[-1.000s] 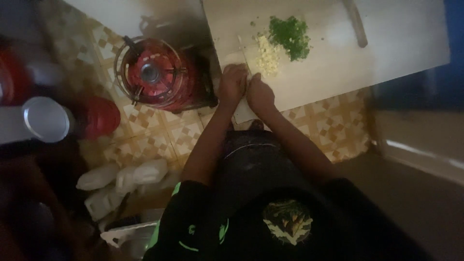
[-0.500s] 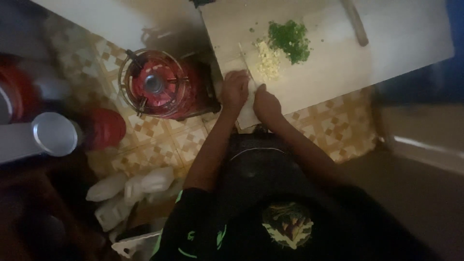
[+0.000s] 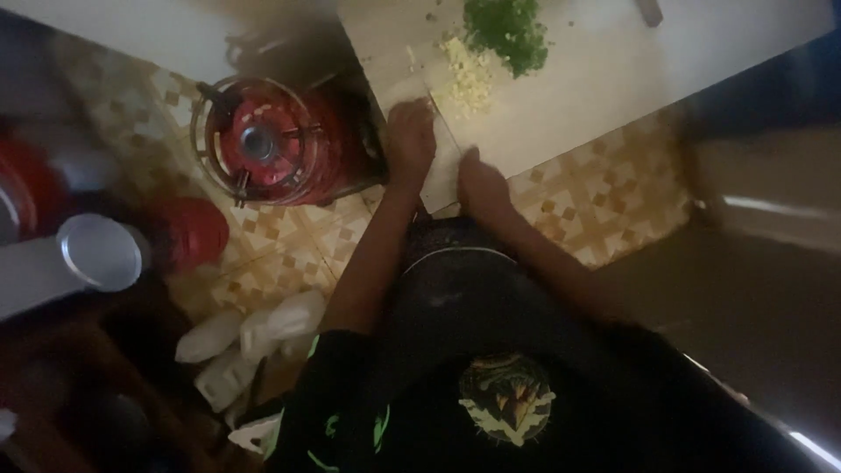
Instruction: Stirring a pot of food and mincing garlic and greens on a cutting board.
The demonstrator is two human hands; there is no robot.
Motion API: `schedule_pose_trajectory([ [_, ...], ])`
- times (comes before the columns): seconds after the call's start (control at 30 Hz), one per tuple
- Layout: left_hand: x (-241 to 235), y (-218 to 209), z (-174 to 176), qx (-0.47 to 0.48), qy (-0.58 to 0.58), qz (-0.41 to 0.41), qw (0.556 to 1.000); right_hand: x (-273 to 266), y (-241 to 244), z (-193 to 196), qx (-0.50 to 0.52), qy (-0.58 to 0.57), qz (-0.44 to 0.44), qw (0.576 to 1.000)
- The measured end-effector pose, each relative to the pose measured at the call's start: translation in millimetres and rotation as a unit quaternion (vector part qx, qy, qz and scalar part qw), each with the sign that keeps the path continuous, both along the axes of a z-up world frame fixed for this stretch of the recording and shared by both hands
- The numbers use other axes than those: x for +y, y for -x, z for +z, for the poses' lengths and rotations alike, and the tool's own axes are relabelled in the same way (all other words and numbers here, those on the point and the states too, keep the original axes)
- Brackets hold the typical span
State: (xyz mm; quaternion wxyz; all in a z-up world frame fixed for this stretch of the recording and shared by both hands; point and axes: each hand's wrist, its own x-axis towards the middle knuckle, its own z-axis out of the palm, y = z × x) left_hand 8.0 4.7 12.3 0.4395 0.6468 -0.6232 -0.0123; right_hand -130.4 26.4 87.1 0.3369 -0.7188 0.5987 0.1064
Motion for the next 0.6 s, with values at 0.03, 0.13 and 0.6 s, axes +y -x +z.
schedule_pose_trajectory([
  [0.03, -1.5, -0.4, -12.2, -0.017, -0.001, 0.011, 1.0, 6.5, 2.7, 13.9, 0.021, -0.078, -0.064, 0.995],
  [0.13, 2.6, -0.8, -1.8, 0.0, -0.008, 0.015, 1.0, 17.0, 15.3, 3.5, 0.076, -0.052, 0.007, 0.996],
  [0.6, 1.4, -2.0, 10.6, 0.019, -0.039, -0.032, 0.999, 8.2, 6.9, -20.1, 0.026, -0.055, -0.018, 0.998],
])
